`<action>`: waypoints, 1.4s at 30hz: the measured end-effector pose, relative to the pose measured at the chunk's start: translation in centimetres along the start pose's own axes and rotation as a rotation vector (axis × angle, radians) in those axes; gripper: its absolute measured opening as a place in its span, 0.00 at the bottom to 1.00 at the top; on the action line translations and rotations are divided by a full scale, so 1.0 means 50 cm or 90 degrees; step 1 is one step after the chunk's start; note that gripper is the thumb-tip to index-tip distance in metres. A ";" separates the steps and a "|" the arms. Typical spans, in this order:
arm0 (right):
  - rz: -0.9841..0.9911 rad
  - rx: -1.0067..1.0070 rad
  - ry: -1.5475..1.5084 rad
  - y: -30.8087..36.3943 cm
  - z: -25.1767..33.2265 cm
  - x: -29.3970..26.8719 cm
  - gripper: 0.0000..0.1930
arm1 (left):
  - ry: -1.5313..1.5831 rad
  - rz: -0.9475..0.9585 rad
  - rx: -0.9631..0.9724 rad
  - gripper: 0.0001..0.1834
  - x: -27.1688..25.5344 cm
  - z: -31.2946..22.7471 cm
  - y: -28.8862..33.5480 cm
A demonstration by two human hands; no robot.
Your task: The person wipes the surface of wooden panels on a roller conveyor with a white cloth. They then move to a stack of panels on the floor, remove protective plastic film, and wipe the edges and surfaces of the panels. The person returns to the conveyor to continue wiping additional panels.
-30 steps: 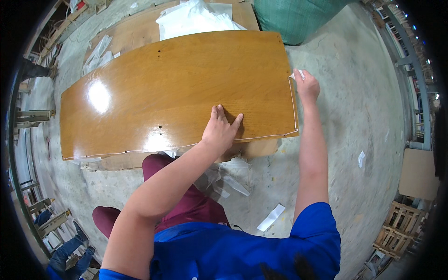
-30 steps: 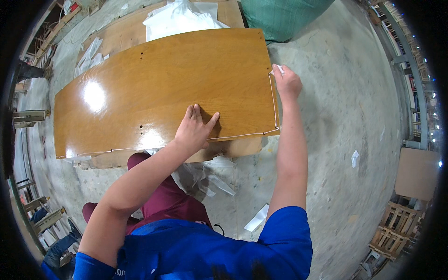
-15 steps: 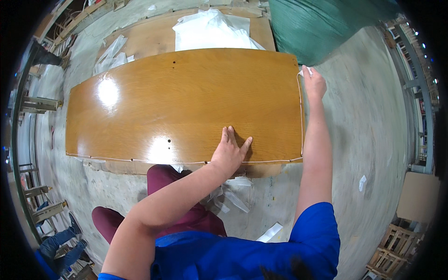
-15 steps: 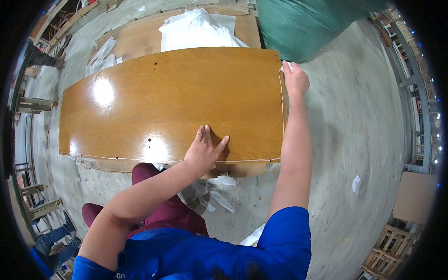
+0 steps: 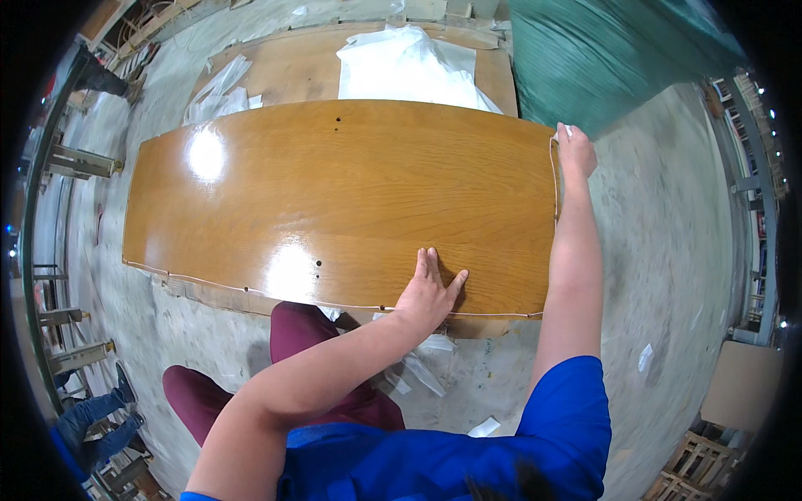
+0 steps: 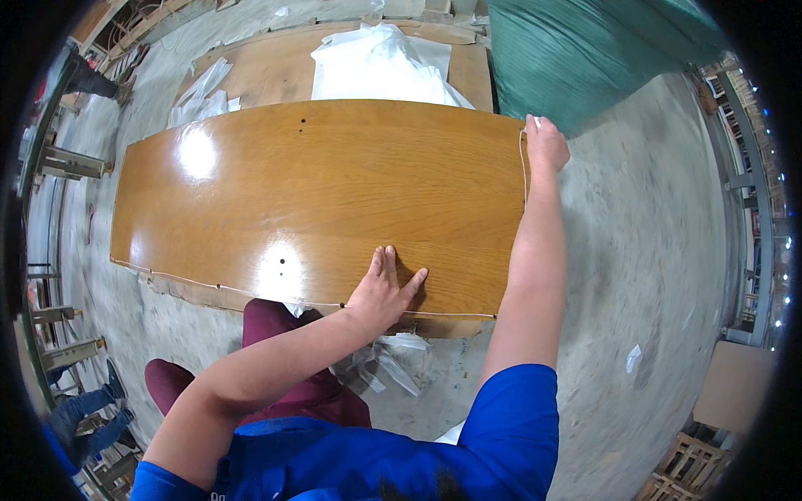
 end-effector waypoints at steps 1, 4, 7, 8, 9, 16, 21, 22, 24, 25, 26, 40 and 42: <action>0.007 -0.001 0.005 0.000 0.005 -0.002 0.20 | 0.002 -0.010 -0.005 0.33 0.001 0.001 0.001; 0.029 -0.007 0.038 0.010 0.021 -0.024 0.20 | 0.008 -0.027 -0.005 0.32 0.004 0.004 0.006; 0.006 -0.022 -0.193 0.061 0.115 -0.016 0.20 | 0.028 -0.005 -0.029 0.32 0.019 0.023 0.008; 0.025 -0.024 -0.274 0.072 0.127 -0.011 0.21 | 0.029 -0.012 -0.021 0.31 0.009 0.010 0.007; 0.048 -0.027 -0.355 0.094 0.153 0.007 0.21 | 0.039 -0.018 -0.018 0.31 0.000 0.004 0.007; 0.176 -0.113 -0.664 0.313 0.507 0.098 0.23 | 0.182 -0.239 -0.016 0.44 0.038 0.041 0.141; 0.093 -0.142 -0.528 0.370 0.587 0.121 0.21 | 0.413 -0.430 -0.225 0.32 0.109 0.125 0.482; 0.059 -0.145 -0.502 0.349 0.592 0.104 0.21 | 0.396 -0.401 -0.327 0.26 0.138 0.123 0.572; 0.043 -0.137 -0.438 0.365 0.618 0.112 0.22 | 0.395 -0.287 -0.634 0.24 0.189 0.101 0.731; 0.033 -0.132 -0.403 0.374 0.626 0.115 0.22 | 0.398 -0.314 -0.726 0.21 0.199 0.089 0.797; 0.030 -0.144 -0.405 0.372 0.636 0.105 0.23 | 0.441 -0.332 -0.831 0.20 0.223 0.064 0.860; 0.058 -0.176 -0.355 0.369 0.635 0.111 0.24 | 0.628 -0.206 -0.812 0.13 0.369 -0.037 0.882; 0.064 -0.177 -0.361 0.376 0.638 0.106 0.24 | 0.631 -0.217 -0.858 0.13 0.407 -0.034 0.896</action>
Point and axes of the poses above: each hand's wrist, its own y-axis away from the middle knuckle, its own x-axis out of the palm, z = x × y, the point moved 1 cm from there along -y, towards the middle knuckle, and after that the axes turned 8 degrees about -z, right-handed, at the moved point
